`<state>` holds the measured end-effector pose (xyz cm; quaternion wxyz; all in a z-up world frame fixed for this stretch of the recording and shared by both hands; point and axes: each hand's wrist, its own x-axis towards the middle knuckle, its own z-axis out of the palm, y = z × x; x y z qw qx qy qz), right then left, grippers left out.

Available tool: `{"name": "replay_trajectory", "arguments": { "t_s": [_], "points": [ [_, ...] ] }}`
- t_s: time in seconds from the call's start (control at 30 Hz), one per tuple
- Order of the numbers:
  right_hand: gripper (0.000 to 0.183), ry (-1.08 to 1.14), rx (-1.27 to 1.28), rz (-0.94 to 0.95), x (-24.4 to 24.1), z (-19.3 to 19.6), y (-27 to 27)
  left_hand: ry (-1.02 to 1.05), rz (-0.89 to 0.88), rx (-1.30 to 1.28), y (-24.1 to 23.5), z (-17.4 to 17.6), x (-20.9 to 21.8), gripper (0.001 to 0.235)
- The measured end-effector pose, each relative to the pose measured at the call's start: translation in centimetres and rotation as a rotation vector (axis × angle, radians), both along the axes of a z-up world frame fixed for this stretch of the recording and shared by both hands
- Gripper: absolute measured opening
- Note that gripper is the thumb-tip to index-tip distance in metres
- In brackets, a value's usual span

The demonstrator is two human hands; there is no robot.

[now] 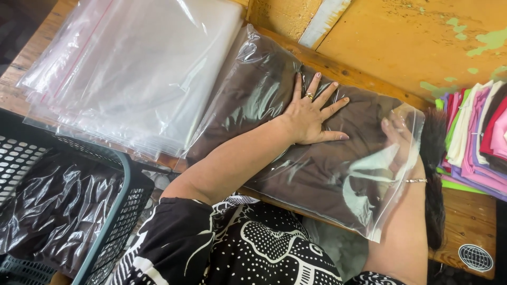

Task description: Brushing a brown fabric cushion cover and placing it into a clear plastic bag for packaging

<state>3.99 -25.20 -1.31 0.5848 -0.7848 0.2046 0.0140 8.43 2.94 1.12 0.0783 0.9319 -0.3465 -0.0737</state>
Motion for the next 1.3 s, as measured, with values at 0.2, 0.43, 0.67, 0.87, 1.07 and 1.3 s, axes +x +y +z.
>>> {"name": "replay_trajectory", "arguments": {
  "t_s": [0.2,0.43,0.67,0.87,1.07,1.3],
  "points": [
    [0.088,-0.027,0.136,0.211,-6.2,-1.4,-3.0,-0.029,0.018,-0.006,-0.1,0.0,-0.1,0.106],
    [0.107,0.012,0.351,0.125,-14.3,-0.9,3.3,-0.040,0.024,0.024,-0.4,-0.3,0.1,0.109],
    [0.039,-0.403,-0.231,0.703,-16.4,-7.0,-4.4,-0.009,0.017,0.074,-0.2,0.6,-0.2,0.106],
    [0.052,-0.043,0.049,0.133,-17.2,2.4,2.5,0.008,0.020,0.061,-0.2,0.7,-0.2,0.107],
    [0.062,-0.002,-0.255,0.722,-15.1,2.9,3.8,0.034,0.031,0.051,-0.2,1.2,0.0,0.107],
    [0.036,0.063,0.022,0.766,-14.4,-4.9,-0.4,0.038,0.049,0.017,-0.3,-0.5,0.7,0.098]
  ]
}}
